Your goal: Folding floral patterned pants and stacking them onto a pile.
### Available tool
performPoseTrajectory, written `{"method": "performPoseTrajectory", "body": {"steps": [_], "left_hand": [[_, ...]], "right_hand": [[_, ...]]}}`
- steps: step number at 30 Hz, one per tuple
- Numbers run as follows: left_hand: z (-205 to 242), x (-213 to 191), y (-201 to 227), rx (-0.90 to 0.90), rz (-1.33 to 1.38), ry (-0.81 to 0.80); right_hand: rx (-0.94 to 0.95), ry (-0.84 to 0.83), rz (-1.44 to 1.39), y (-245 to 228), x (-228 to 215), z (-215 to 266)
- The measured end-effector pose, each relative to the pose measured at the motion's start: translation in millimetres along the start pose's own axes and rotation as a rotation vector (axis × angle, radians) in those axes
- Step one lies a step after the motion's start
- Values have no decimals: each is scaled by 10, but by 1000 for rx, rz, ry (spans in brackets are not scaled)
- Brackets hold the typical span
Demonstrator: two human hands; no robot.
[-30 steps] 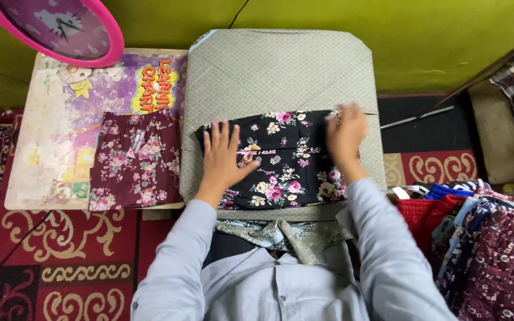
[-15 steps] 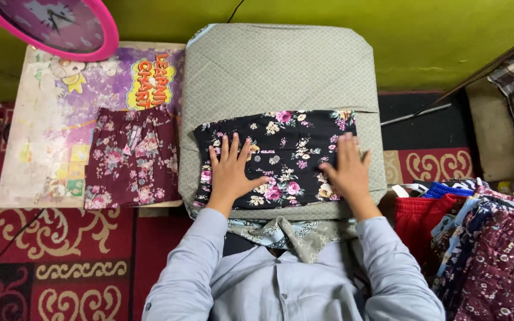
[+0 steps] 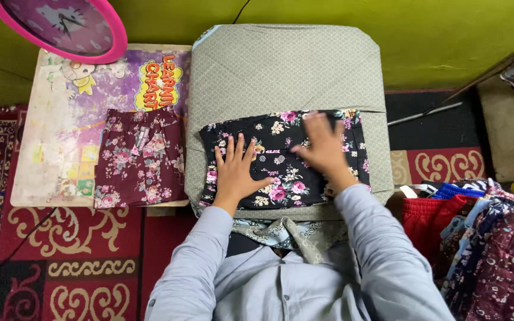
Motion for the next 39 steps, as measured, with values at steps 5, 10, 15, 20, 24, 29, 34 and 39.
{"method": "performPoseTrajectory", "body": {"steps": [5,10,15,20,24,29,34,39], "left_hand": [[1,-49,30,7,10,2],[9,-17,11,-4,8,0],[17,58,-23,45,70,130],[24,168,-195,108,351,362],[58,195,-345,136,549,625],[31,239,-386,217,560,741],[28,228,-424,287,530,852],[101,200,-398,219,362,847]], "right_hand": [[244,-224,88,505,122,0],[188,-255,113,190,-65,361],[-227,-67,-37,19,-250,1273],[-101,205,-141,306,-341,1757],[36,49,-236,514,-255,1705],[310,103,114,117,-489,1124],[406,489,-606,-1371,-1160,375],[-428,-119,-634,-1571,-23,567]]}}
Point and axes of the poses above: each hand's wrist, its own z-axis away from the middle knuckle, its own x-axis out of the palm, y = z × x, the point moved 2 cm from there along -z, towards the middle knuckle, and after that the axes turned 7 degrees about z, right-handed, at the moved point
